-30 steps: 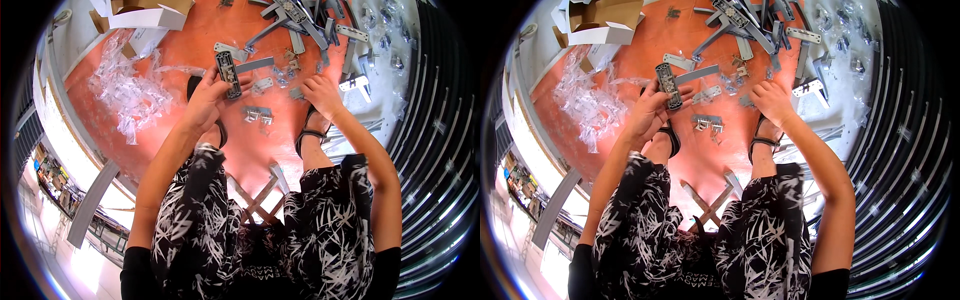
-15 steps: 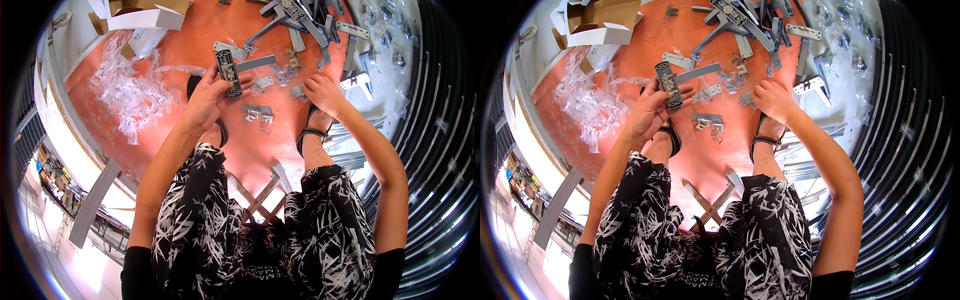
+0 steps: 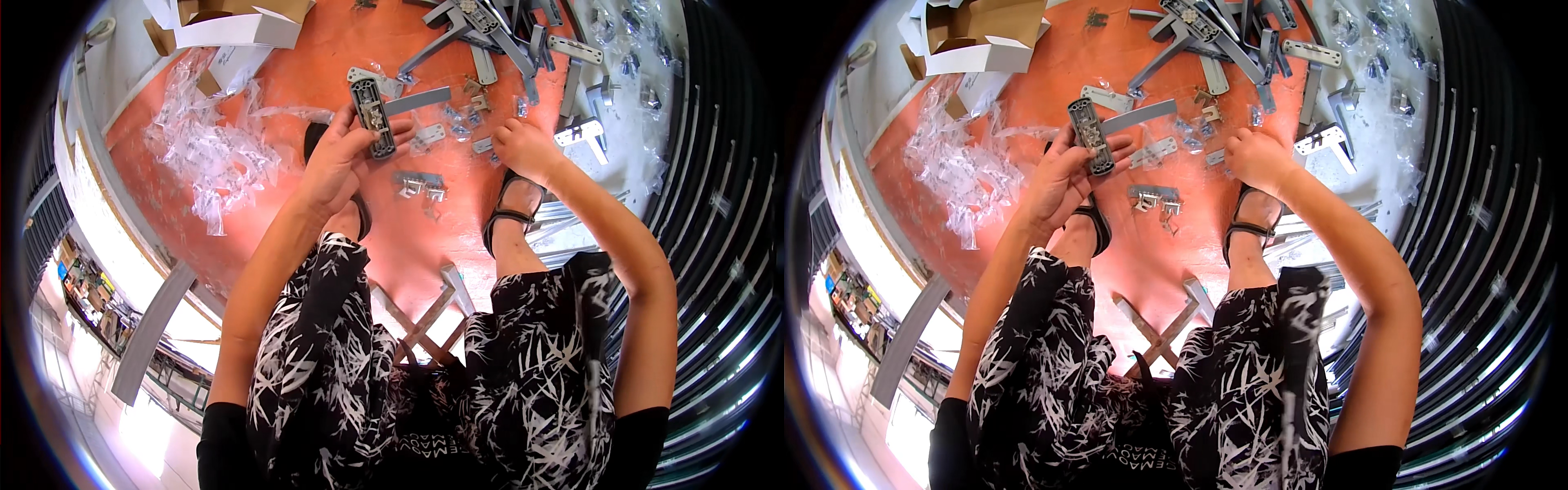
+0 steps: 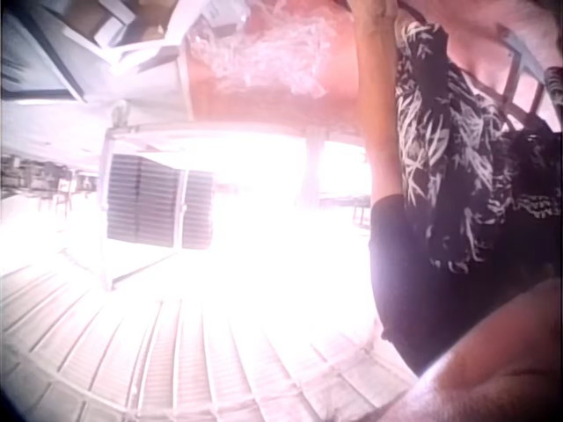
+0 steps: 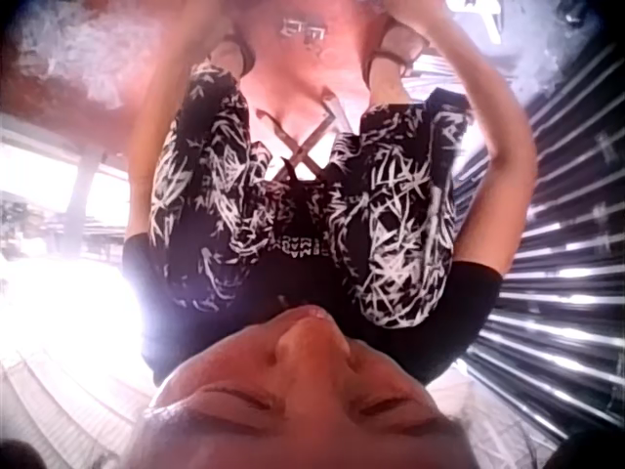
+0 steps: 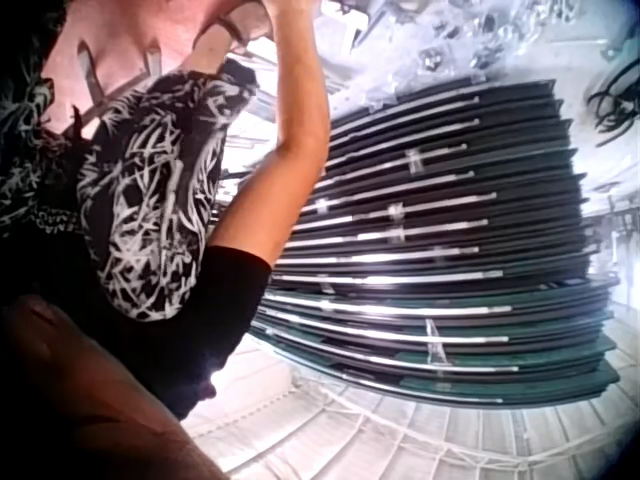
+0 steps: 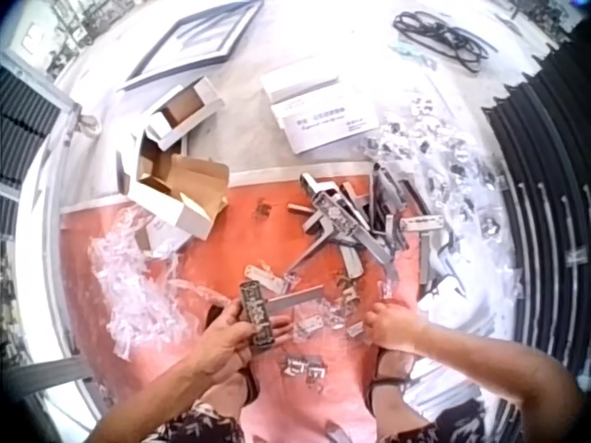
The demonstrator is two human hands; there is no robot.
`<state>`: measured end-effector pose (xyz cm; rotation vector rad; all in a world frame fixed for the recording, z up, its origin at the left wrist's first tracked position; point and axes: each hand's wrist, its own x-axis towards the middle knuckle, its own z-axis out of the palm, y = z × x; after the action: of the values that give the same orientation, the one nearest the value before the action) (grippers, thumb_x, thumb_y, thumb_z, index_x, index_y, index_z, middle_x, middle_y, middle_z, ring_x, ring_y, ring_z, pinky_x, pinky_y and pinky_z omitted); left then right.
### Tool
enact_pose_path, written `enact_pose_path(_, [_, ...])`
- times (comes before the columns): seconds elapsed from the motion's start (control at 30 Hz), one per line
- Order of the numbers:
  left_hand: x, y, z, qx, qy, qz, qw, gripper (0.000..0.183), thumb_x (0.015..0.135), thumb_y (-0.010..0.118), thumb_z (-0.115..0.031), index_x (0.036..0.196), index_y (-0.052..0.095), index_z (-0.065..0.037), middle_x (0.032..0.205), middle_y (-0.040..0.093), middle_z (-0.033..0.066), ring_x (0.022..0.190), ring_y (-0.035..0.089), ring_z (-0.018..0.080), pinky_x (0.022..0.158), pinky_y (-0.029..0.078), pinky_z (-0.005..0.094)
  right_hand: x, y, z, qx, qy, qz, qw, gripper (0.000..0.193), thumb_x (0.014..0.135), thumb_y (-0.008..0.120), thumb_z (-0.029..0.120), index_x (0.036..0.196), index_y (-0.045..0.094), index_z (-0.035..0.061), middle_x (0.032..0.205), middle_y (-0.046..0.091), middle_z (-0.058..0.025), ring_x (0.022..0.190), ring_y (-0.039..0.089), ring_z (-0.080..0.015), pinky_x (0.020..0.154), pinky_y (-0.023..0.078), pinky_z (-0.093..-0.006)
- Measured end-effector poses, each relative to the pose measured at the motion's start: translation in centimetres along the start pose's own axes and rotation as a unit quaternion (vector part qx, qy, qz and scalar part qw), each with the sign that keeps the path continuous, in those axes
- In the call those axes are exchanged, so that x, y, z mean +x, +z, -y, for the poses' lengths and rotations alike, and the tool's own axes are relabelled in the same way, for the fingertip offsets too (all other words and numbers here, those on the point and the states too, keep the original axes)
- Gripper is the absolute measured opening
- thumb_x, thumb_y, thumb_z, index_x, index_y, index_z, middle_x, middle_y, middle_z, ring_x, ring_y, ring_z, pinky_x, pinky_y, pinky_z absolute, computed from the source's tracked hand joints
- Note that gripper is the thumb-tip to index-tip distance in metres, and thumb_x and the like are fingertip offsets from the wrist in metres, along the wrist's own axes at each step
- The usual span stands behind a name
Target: The person unwraps door handles and hardware parts from plastic bags by hand and assembles the lock mechanisms by fitting metal plates and components onto the handles.
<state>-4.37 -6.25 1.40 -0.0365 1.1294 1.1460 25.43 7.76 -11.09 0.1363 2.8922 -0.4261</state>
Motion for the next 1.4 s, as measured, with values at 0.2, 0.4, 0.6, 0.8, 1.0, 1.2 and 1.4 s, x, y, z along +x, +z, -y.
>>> enact_pose_path(0.2, [0.1,0.2,0.3,-0.004,0.005,0.001,1.000,0.047,0.095,0.045,-0.002,0.139,0.030,0.000,0.131,0.053,0.0319,0.119,0.059,0.0393,0.104,0.052,0.0476,0.1,-0.8,-0.6,0.023,0.015,0.040,0.999,0.016,0.075,0.062,0.013,0.089,0.067,0.0071,0.090,0.060,-0.0045,0.091,0.059,-0.0250,0.074,0.053,-0.0340])
enact_pose_path(0.4, [-0.3,-0.6,-0.5,-0.020,0.034,-0.020,0.999,0.047,0.090,0.043,0.003,0.135,0.030,0.001,0.131,0.051,0.0340,0.121,0.057,0.0429,0.104,0.052,0.0489,-0.7,-15.2,2.3,0.260,0.227,-0.285,0.894,0.028,0.074,0.068,-0.006,0.099,0.070,0.0061,0.086,0.067,-0.0074,0.084,0.065,-0.0228,0.072,0.051,-0.0361])
enact_pose_path(0.6, [-0.7,-1.0,-0.9,-0.025,0.052,-0.030,0.998,0.047,0.088,0.041,0.003,0.134,0.033,-0.001,0.133,0.050,0.0323,0.124,0.054,0.0444,0.106,0.050,0.0495,-10.5,-15.3,2.5,-0.058,0.229,-0.463,0.855,0.028,0.091,0.058,0.010,0.117,0.061,-0.0004,0.115,0.064,-0.0138,0.101,0.063,-0.0220,0.085,0.052,-0.0321])
enact_pose_path(0.8, [0.4,-0.5,-1.5,-0.019,0.064,-0.017,0.998,0.049,0.089,0.041,0.001,0.137,0.031,-0.001,0.134,0.050,0.0308,0.124,0.054,0.0429,0.107,0.049,0.0484,-6.4,-4.8,7.4,0.106,0.367,-0.250,0.889,0.027,0.084,0.067,0.007,0.111,0.067,0.0036,0.117,0.065,-0.0131,0.104,0.062,-0.0329,0.090,0.050,-0.0396])
enact_pose_path(1.0, [-0.6,0.1,-1.0,-0.024,0.044,-0.026,0.998,0.046,0.090,0.042,0.001,0.135,0.034,-0.002,0.134,0.050,0.0298,0.126,0.053,0.0417,0.106,0.049,0.0473,-9.8,-4.2,4.8,0.139,0.421,-0.239,0.864,0.024,0.084,0.066,0.003,0.108,0.067,0.0044,0.109,0.067,-0.0136,0.102,0.062,-0.0342,0.087,0.050,-0.0402])
enact_pose_path(1.2, [-0.5,0.2,-1.2,-0.019,0.049,-0.028,0.998,0.045,0.089,0.043,0.002,0.133,0.035,-0.002,0.133,0.052,0.0294,0.124,0.054,0.0422,0.105,0.050,0.0469,-8.9,-4.2,0.1,0.171,0.429,-0.271,0.845,0.020,0.086,0.065,0.003,0.106,0.068,0.0032,0.100,0.068,-0.0126,0.089,0.066,-0.0288,0.076,0.053,-0.0358])
enact_pose_path(1.4, [-0.3,0.5,-0.8,-0.018,0.030,-0.027,0.999,0.045,0.089,0.044,0.002,0.133,0.035,-0.003,0.133,0.052,0.0291,0.125,0.054,0.0418,0.104,0.050,0.0461,-5.7,-5.5,-4.6,0.161,0.418,-0.290,0.846,0.021,0.085,0.067,0.009,0.105,0.068,0.0035,0.094,0.066,-0.0129,0.086,0.065,-0.0299,0.075,0.052,-0.0379])
